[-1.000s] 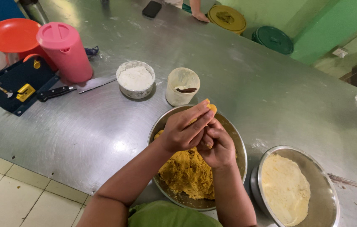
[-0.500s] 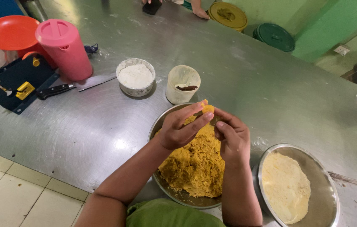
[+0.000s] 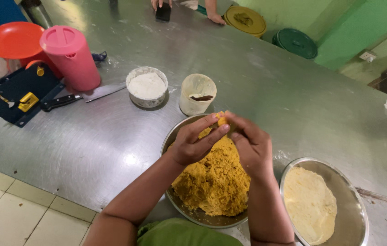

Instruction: The person pinches portions of a yellow crumbly mixture from a large metal bowl and rolls each portion between both palms into a round ball, placing the finished balls back on the edge of the bowl, repeating this continuously. A second bowl of pale dough and a small bowl of white powder sit on the stainless steel table nearby.

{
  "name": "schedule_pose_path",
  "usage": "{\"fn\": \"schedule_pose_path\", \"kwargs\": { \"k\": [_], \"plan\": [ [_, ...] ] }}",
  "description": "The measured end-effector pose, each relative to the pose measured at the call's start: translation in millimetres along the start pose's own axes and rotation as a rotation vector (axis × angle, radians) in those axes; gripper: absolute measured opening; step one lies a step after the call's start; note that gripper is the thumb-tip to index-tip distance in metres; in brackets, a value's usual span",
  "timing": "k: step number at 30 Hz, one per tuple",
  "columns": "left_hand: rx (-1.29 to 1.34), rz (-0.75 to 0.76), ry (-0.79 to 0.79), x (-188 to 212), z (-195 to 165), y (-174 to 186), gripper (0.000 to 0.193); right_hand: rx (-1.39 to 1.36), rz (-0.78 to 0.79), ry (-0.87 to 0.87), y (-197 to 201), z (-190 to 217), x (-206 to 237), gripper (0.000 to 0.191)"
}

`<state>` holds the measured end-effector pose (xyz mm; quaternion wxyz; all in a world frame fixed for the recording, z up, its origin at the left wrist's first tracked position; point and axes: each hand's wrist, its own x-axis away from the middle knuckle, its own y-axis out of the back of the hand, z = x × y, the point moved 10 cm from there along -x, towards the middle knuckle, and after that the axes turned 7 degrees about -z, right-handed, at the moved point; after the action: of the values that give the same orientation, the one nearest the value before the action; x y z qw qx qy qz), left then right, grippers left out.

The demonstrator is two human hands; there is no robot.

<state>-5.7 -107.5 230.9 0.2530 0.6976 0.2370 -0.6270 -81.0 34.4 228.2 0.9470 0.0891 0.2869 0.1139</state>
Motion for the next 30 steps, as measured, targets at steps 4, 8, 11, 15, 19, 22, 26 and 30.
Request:
{"fn": "schedule_pose_path", "kwargs": {
  "k": [4,8,11,15,19,22,26,30],
  "plan": [
    [-0.022,-0.01,-0.009,1.5,-2.5,0.3,0.037,0.012,-0.061,-0.042,3.0,-4.5,1.9,0.044],
    [-0.004,-0.001,-0.005,2.6,-3.0,-1.6,0.037,0.129,-0.068,-0.019,4.8,-8.7,4.5,0.046],
    [-0.02,-0.008,-0.023,2.6,-3.4,-2.6,0.036,0.14,-0.123,-0.038,12.1,-14.9,5.2,0.049],
    [0.021,0.004,-0.004,3.3,-0.7,-6.6,0.035,0.058,-0.064,0.025,6.5,-10.9,6.3,0.046],
    [0.017,0.013,0.0,5.2,-1.1,-8.1,0.033,0.035,-0.078,-0.06,5.5,-17.2,6.3,0.047],
    [-0.004,0.012,-0.001,6.2,-1.2,-6.3,0.033,0.067,-0.031,0.007,-3.1,-6.6,3.6,0.043],
    [0.039,0.002,0.012,7.2,0.8,-3.6,0.033,0.159,-0.047,0.092,-6.6,12.2,-1.4,0.041],
    [-0.013,-0.04,0.001,10.5,2.3,-1.4,0.032,0.432,-0.044,0.272,-13.3,42.6,-4.7,0.043]
  ]
}}
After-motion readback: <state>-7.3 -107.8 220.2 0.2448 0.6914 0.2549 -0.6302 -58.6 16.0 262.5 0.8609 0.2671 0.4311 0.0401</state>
